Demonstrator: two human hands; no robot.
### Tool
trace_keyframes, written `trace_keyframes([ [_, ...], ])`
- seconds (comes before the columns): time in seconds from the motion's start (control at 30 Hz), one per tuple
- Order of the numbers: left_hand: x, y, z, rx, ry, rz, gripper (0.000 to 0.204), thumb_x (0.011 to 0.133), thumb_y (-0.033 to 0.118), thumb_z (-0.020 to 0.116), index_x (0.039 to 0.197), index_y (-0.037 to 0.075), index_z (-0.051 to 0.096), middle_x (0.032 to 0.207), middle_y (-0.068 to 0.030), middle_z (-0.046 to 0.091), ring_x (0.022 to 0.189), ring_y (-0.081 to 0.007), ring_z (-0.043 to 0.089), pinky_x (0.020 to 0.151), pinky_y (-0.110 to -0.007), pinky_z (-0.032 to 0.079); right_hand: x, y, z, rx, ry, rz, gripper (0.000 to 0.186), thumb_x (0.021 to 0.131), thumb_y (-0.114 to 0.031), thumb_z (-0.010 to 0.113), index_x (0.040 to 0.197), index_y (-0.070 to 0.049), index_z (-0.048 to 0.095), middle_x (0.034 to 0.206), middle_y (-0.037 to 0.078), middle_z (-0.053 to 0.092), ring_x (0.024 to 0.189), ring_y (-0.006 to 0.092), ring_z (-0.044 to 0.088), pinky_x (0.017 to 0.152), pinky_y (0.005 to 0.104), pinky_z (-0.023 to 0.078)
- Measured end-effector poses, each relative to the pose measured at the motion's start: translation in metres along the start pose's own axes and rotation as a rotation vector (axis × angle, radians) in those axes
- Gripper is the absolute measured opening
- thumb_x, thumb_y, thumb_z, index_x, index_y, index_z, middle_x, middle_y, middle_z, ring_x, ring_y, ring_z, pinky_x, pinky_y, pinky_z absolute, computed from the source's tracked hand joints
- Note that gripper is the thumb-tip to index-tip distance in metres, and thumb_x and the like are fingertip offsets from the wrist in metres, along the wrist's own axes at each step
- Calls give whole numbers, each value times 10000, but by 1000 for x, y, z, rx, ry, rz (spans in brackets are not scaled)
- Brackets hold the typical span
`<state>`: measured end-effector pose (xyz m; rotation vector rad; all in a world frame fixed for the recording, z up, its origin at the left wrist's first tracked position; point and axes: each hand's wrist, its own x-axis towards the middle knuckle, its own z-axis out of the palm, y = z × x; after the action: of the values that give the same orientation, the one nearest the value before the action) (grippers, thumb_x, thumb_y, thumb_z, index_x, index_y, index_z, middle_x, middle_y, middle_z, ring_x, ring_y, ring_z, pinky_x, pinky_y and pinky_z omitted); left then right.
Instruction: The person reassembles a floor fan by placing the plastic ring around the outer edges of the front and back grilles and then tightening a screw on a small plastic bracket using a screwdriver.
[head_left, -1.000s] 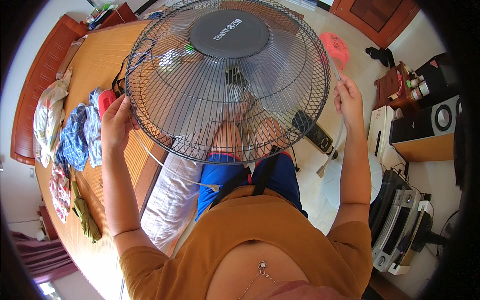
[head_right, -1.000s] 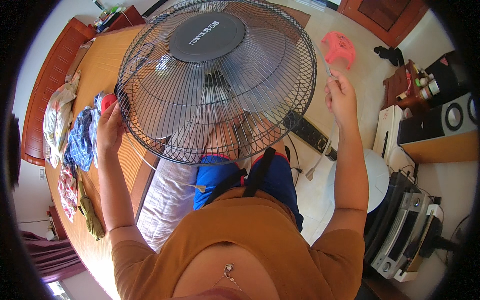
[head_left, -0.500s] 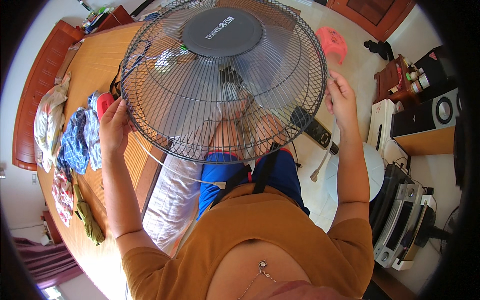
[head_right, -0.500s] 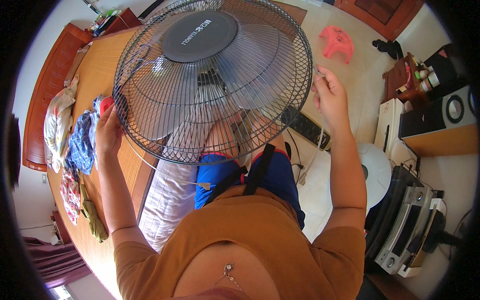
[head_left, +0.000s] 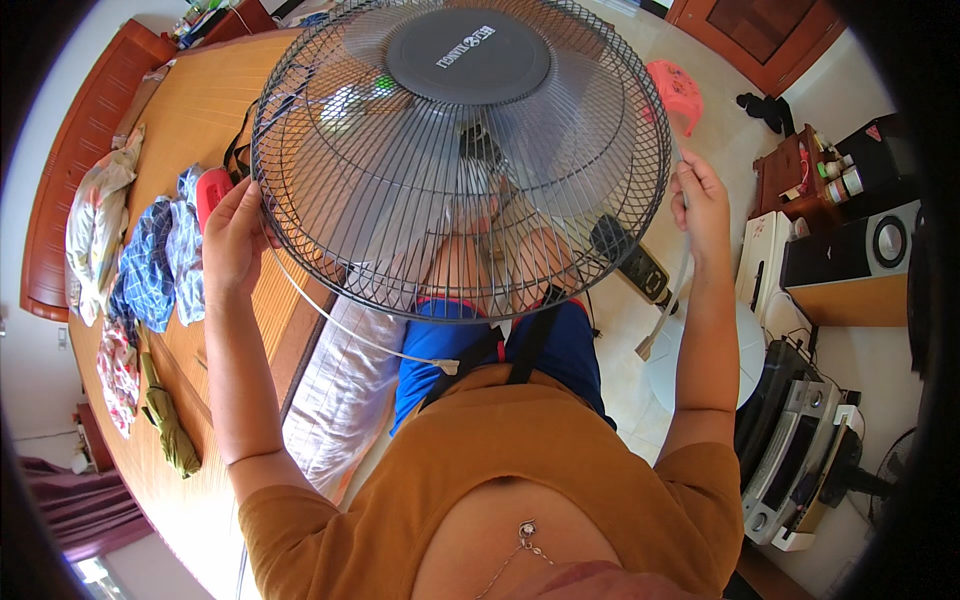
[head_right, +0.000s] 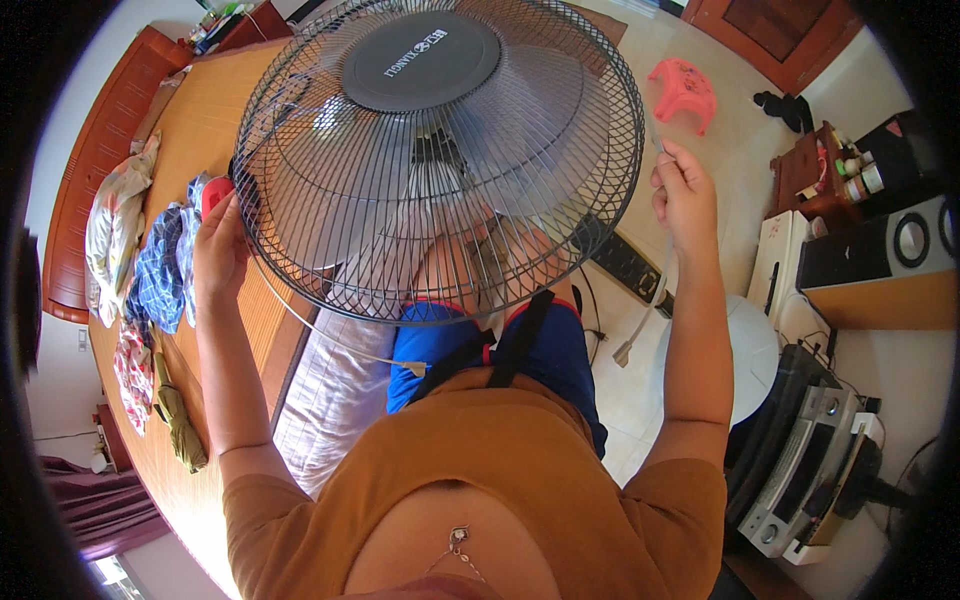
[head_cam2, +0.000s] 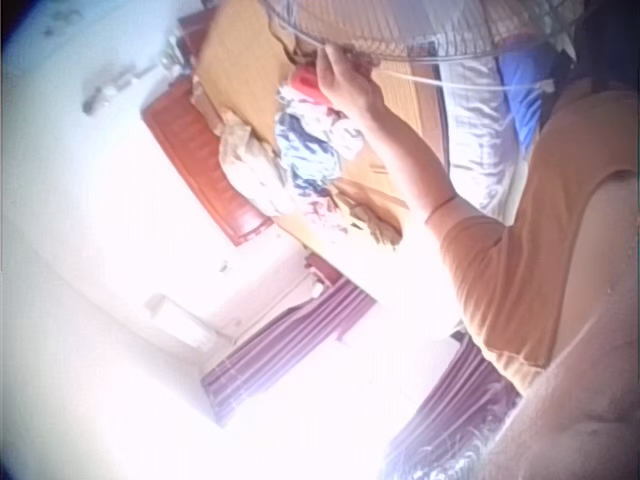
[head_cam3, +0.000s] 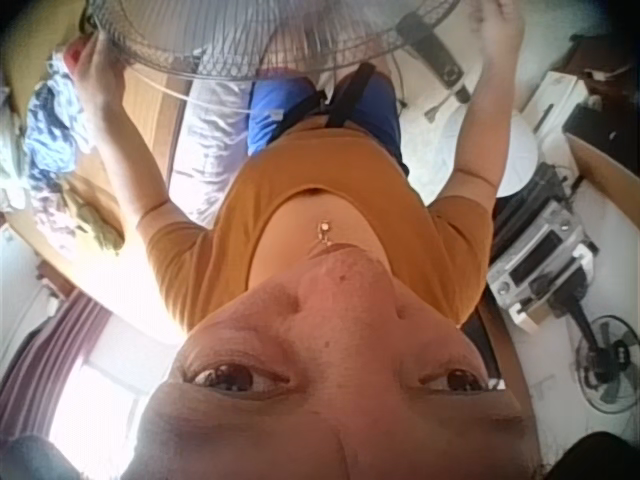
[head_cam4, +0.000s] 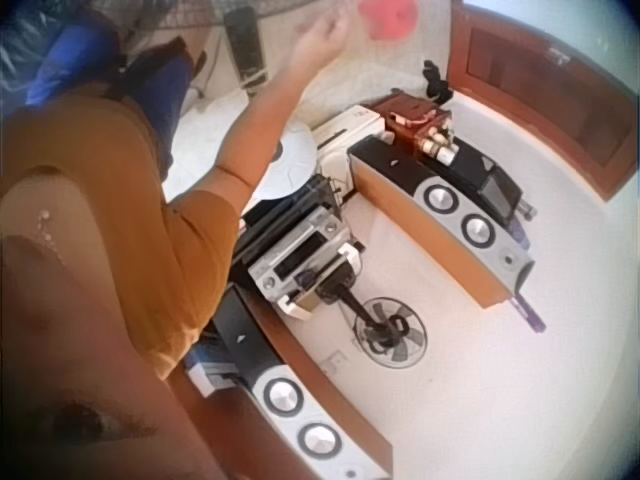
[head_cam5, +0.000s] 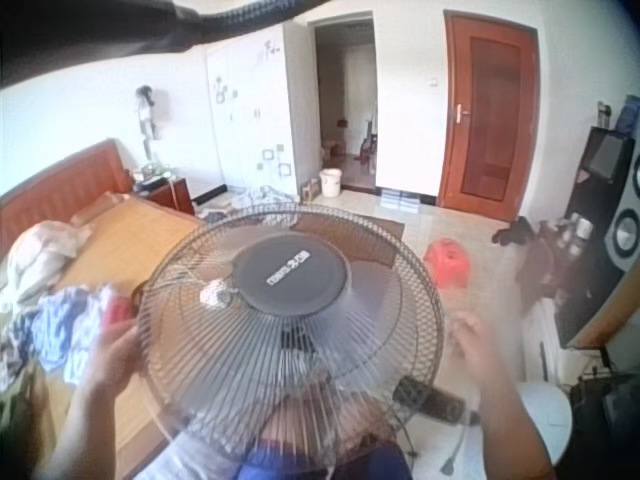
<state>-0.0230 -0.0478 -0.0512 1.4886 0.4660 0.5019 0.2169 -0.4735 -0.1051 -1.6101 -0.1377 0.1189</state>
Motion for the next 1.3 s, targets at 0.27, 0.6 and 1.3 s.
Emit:
trace_keyframes([
  [0.27, 1, 0, -4, -2, -22, -2, 300, 927, 175, 445, 1120, -45, 509, 717, -28, 575, 508, -74, 489, 446, -198, 411, 10, 7, -7, -19, -6, -5, 297, 891, -155, 478, 1156, -30, 523, 694, -6, 467, 388, 41, 352, 334, 185, 223],
  [0.6, 2, -2, -1, -1, 36, -11, 305, 923, 170, 452, 1131, -44, 509, 709, -28, 573, 504, -78, 489, 445, -207, 417, 14, 7, -6, 14, -34, -33, 298, 897, -152, 475, 1162, -20, 512, 705, -1, 470, 399, 40, 353, 335, 183, 225],
  [1.3, -1, -3, 1, -42, 38, 11, 290, 934, 145, 429, 1142, -45, 497, 757, -26, 590, 536, -66, 507, 464, -188, 403, -20, -7, 31, 151, 25, -43, 266, 905, -136, 437, 1117, 16, 489, 703, 5, 508, 389, 43, 355, 329, 191, 238],
])
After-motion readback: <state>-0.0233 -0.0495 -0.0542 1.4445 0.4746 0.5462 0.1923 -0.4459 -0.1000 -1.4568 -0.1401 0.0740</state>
